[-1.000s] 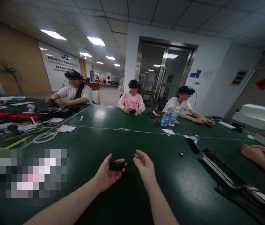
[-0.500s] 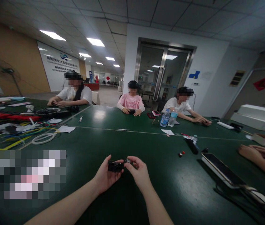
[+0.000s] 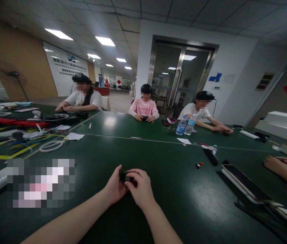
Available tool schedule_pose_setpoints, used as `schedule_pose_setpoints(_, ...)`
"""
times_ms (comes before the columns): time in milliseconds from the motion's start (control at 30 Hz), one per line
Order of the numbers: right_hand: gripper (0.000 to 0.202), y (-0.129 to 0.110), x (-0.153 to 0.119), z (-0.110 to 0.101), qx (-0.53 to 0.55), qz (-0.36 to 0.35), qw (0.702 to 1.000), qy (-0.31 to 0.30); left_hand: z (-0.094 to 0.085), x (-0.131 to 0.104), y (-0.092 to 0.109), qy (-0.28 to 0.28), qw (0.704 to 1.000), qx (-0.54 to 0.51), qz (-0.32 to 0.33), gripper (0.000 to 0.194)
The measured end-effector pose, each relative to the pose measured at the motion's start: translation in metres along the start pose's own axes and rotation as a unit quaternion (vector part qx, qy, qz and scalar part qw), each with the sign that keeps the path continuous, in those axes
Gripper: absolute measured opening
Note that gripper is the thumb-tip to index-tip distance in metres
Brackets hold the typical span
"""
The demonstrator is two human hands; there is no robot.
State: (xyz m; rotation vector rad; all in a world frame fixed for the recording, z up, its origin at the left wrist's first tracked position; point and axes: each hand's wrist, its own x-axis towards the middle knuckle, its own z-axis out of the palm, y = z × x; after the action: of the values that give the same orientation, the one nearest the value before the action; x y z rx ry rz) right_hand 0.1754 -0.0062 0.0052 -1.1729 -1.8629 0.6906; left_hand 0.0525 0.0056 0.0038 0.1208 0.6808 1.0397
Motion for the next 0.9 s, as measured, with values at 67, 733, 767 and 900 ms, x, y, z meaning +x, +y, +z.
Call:
schedule_pose_setpoints(67, 0.026, 0.0010, 0.0003, -0.0017, -0.013, -0.005, 1.000, -0.003, -0.0009, 0.0017, -0.0009, -0.003, 1.000, 0.004, 0.000, 0.039)
schedule_pose_setpoints(733, 0.023, 0.0048, -0.0004, -0.0030, 0.021, 0.005, 1.000, -0.020, -0.0053, 0.0058, -0.0002, 0.020, 1.000, 0.003, 0.000, 0.036)
schedule_pose_setpoints(767, 0.023, 0.0042, -0.0007, -0.0030, 0.024, 0.009, 0.999, -0.021, -0.0060, 0.0060, -0.0002, 0.016, 1.000, 0.003, -0.002, 0.036)
schedule_pose_setpoints(900, 0.025, 0.0043, -0.0010, -0.0041, 0.024, 0.019, 0.999, -0.030, -0.0061, 0.0061, -0.0007, 0.015, 1.000, 0.016, -0.004, 0.036)
